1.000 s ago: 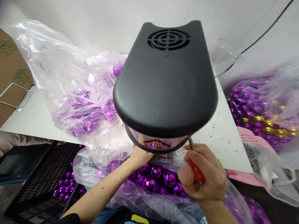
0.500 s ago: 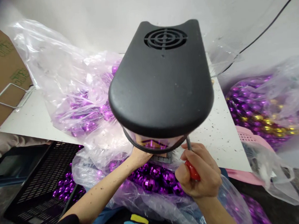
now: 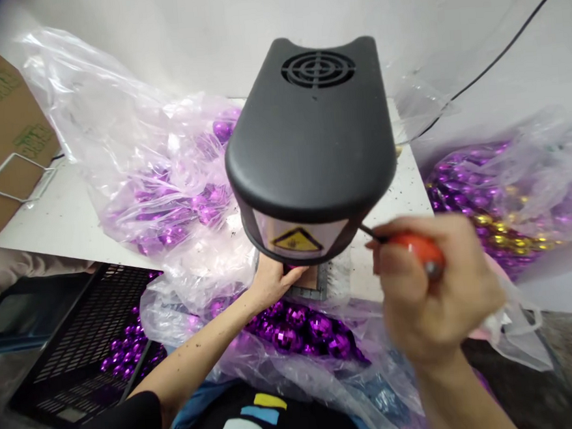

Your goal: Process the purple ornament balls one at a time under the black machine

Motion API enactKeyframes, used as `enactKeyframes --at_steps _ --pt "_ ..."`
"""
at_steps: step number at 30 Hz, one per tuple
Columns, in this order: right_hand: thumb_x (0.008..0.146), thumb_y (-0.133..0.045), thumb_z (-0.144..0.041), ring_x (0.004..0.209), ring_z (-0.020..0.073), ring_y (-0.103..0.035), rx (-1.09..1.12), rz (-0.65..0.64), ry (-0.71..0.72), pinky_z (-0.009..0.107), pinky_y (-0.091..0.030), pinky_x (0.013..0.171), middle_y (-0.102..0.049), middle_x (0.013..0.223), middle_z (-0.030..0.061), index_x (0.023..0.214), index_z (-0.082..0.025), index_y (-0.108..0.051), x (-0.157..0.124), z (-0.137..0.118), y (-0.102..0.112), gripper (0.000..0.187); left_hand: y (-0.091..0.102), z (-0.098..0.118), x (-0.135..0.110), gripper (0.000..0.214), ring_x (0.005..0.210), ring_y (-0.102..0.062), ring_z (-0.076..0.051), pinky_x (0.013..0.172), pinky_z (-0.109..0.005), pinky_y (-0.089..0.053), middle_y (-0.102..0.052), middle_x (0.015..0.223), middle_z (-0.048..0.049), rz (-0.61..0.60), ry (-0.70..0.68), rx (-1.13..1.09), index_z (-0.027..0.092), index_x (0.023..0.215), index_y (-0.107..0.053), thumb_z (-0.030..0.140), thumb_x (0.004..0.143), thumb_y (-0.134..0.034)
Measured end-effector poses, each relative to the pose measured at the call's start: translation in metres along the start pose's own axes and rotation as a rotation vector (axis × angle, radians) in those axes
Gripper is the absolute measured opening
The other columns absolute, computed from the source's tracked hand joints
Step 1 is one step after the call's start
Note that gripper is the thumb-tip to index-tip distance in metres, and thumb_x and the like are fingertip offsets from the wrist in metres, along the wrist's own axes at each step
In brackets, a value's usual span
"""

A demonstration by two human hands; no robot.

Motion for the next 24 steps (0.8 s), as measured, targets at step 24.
enactKeyframes --at_steps 24 --pt "0.082 -0.062 -0.063 0.039 0.0075 -0.046 0.300 -0.032 -0.176 0.022 -0.027 0.031 -0.044 0.049 -0.0074 0.076 -0.019 -0.058 0.032 -0.015 -0.018 0.044 -0.141 -0.057 -0.110 0.062 0.143 -0.042 -0.033 0.123 -0.050 -0.028 -0.043 0.157 -0.0182 -0.741 0.063 0.142 0.011 0.147 -0.047 0.016 0.086 -0.058"
Point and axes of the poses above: each hand's wrist, its own x-axis towards the middle knuckle, its own y-axis out of the back of the hand, z = x × y, the point moved 3 cm from there along x, towards the middle knuckle
